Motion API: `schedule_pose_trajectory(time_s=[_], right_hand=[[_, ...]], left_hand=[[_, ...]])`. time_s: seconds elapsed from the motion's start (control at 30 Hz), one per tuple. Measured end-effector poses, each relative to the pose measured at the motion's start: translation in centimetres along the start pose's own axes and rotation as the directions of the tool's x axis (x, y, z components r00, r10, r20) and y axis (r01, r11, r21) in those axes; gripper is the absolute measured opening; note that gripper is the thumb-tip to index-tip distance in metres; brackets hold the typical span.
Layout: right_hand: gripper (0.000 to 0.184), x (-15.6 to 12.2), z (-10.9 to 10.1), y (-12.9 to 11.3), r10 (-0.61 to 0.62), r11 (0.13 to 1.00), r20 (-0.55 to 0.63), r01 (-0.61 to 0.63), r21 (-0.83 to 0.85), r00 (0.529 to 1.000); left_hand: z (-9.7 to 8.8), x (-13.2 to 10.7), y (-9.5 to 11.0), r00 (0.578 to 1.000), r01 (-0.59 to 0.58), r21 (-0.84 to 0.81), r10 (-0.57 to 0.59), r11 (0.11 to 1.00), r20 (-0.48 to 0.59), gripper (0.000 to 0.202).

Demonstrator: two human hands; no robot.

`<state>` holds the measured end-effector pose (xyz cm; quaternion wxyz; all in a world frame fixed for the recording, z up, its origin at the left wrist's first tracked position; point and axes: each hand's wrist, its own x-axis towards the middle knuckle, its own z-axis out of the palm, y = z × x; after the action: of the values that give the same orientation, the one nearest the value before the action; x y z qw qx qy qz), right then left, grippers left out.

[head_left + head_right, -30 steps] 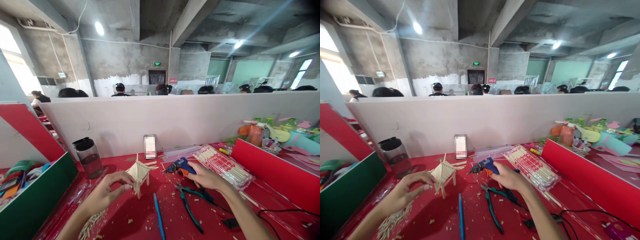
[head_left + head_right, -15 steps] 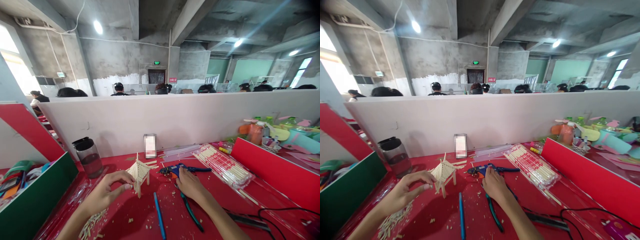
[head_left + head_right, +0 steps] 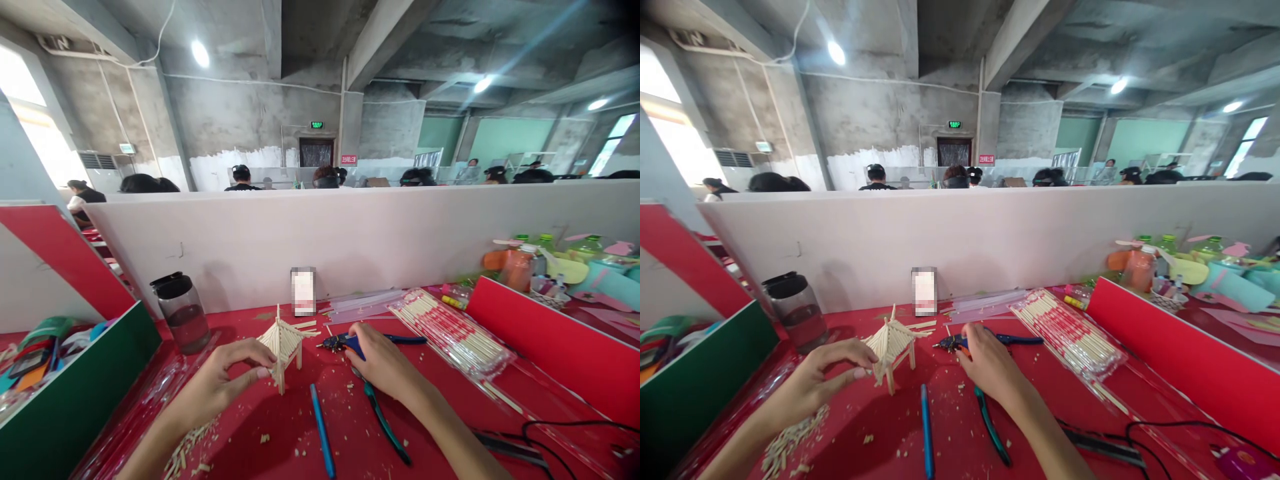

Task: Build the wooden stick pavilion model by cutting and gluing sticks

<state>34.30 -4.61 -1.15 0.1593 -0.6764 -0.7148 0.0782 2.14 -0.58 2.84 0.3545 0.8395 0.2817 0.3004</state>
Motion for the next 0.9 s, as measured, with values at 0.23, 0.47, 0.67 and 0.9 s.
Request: schedule_pose_trajectory(time_s=[0.23,0.47,0.67,0.9], right_hand=[[0.026,-2.8,-1.0,-7.6,-0.39,0.722,-0.187,0.425,0.546,0.902],[0.008,-2.8,1.3,-8.8,-0.342,0.655,-0.413,0.529,0.539,0.844],[0.006,-2.7,1.3,-8.5,-0.313,0.698,-0.433,0.514,0.499,0.845],[0.01,-2.5,1.3,-8.4,-0.355,0.73,-0.378,0.506,0.46,0.855]], left_hand=[[1.7,0.1,1.8,0.993,-0.114,0.0,0.114,0.993,-0.024,0.01],[2.2,0.4,2.6,0.989,-0.111,0.052,0.116,0.992,-0.092,0.013],[2.8,0.5,2.6,0.986,-0.107,0.046,0.112,0.993,-0.122,0.014],[2.5,0.3,2.5,0.993,-0.114,0.114,0.117,0.987,-0.019,0.015]])
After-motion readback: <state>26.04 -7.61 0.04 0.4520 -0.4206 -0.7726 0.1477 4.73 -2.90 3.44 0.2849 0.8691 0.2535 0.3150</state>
